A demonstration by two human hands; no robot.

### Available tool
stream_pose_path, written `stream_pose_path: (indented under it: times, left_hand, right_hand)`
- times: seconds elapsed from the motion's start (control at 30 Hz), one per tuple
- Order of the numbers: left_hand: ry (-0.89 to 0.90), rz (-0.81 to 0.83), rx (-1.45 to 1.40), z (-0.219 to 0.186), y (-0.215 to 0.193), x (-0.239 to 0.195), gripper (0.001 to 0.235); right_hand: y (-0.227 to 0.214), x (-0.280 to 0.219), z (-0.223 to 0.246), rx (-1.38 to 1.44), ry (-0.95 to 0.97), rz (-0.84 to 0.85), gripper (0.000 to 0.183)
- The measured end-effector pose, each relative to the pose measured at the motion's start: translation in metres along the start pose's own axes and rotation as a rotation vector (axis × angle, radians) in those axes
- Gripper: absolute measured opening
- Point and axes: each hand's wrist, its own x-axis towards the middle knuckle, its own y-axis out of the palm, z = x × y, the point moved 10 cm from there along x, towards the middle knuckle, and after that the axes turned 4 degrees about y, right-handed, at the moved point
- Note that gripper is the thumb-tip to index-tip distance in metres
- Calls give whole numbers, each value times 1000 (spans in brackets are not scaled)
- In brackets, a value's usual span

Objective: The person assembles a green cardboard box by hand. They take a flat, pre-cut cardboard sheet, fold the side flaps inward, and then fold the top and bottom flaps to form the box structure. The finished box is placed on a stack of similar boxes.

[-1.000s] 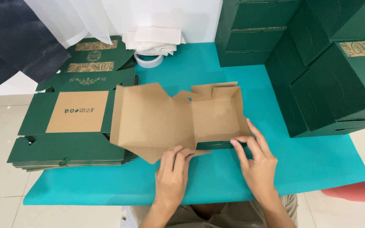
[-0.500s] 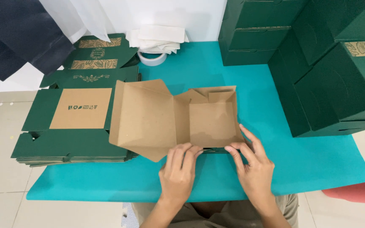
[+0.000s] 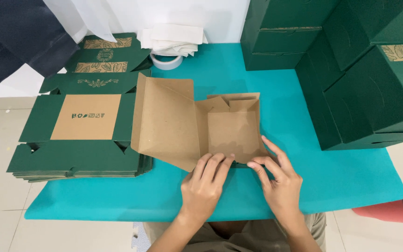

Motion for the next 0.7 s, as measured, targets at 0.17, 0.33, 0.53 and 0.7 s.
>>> stream_pose_path:
  times: [0.17,0.33,0.53,0.7]
  left_hand:
    - [18,7,-51,0,-1,-1,20]
    - [36,77,26,-7,9,-9,42]
    - [96,226,162,-9,19,-12,74]
    - [-44,54,-89,7,2,-9,31]
  right_hand:
    - [-1,3,1,46,-4,11,11]
    - [-1,4,1,39,0,5,11]
    - [0,5,-5,102,2,40,13]
    - [2,5,-4,168,-36,125,15]
